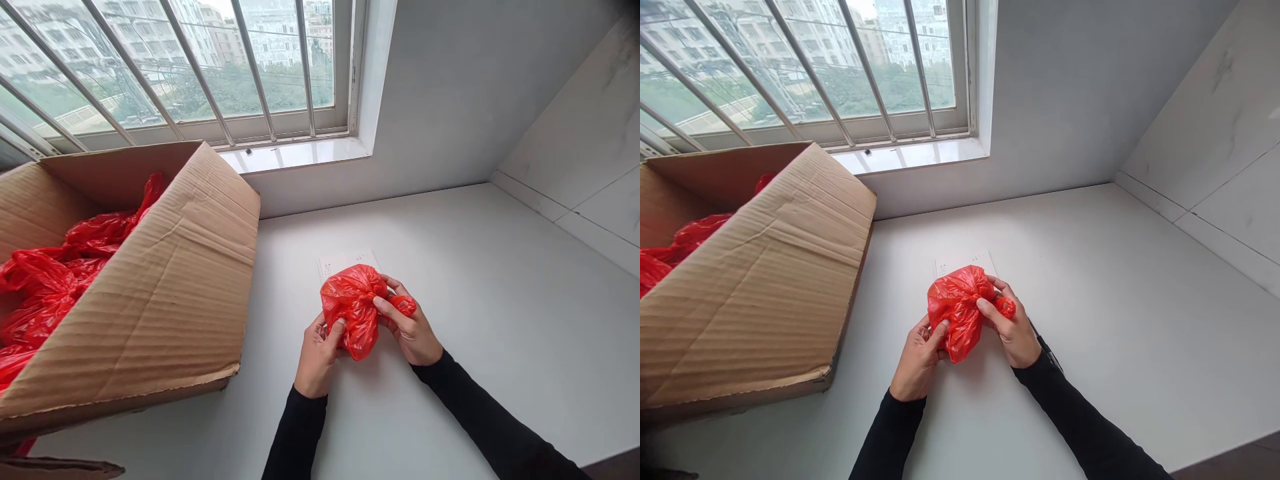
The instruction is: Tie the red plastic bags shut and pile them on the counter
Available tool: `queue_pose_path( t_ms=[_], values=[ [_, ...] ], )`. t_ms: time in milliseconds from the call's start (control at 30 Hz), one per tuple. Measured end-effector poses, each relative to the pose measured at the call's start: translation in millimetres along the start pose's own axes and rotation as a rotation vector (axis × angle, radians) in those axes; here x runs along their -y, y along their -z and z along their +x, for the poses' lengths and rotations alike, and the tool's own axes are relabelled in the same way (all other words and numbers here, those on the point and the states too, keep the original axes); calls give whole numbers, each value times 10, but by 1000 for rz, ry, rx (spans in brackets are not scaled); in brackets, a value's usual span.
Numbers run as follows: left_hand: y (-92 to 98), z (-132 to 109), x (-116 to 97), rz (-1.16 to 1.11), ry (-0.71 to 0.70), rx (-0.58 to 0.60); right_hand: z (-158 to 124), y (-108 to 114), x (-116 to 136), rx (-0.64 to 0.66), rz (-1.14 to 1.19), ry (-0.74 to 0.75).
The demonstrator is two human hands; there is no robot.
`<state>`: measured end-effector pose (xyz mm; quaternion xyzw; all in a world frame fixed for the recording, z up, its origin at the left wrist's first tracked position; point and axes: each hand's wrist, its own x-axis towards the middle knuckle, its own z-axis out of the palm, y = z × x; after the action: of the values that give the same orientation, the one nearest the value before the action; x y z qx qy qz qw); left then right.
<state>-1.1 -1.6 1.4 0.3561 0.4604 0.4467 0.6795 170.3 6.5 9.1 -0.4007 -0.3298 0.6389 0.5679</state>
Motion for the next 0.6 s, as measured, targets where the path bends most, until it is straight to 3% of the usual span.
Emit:
queue_pose_path(
  t_ms=[200,600],
  values=[
    [-105,-59,-64,-19,-66,110,21,32,15,-24,-10,23],
    [-84,-80,-27,63,8,85,-63,2,77,7,-97,22]
  ],
)
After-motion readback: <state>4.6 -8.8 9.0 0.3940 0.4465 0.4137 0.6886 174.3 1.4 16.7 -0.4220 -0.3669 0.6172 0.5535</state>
